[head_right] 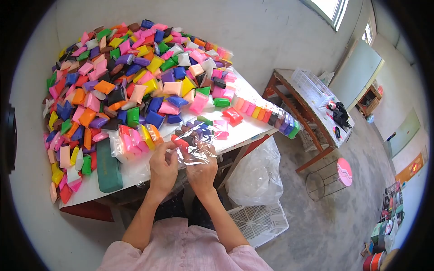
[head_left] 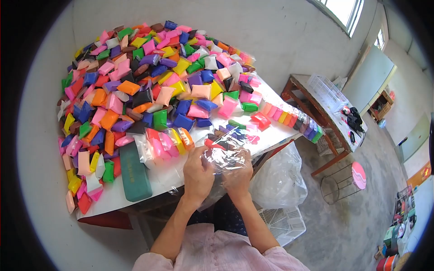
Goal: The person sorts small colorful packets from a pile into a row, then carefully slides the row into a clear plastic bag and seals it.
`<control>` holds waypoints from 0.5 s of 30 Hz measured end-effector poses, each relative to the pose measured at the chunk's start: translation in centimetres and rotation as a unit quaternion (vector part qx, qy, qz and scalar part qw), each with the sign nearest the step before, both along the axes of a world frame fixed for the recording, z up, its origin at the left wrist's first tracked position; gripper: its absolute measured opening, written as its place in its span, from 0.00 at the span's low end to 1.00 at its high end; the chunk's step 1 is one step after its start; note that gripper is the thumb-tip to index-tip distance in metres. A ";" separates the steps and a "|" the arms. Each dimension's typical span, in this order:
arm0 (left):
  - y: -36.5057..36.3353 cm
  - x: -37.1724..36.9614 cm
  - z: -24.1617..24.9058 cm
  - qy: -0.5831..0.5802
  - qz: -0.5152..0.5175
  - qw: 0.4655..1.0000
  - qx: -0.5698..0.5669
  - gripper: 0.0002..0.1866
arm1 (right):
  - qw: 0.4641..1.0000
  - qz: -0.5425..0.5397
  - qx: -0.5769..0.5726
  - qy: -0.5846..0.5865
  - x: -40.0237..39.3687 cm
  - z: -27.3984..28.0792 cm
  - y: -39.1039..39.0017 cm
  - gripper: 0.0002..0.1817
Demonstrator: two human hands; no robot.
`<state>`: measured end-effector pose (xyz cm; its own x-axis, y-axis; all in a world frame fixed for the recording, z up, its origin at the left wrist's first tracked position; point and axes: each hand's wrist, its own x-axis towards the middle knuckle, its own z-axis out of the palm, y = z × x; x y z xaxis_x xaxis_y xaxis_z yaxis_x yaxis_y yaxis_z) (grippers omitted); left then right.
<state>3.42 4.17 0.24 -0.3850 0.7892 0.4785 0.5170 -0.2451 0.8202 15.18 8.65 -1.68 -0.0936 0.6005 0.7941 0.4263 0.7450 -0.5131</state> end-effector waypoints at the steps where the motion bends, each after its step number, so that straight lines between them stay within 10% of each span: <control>1: 0.2 -0.1 -0.3 0.014 0.004 1.000 0.001 0.16 | 1.000 0.009 -0.004 0.004 -0.1 0.0 0.0 0.23; 15: 1.6 0.6 -0.5 0.064 0.040 0.997 0.018 0.16 | 0.998 -0.044 -0.022 -0.039 0.8 -0.8 0.1 0.16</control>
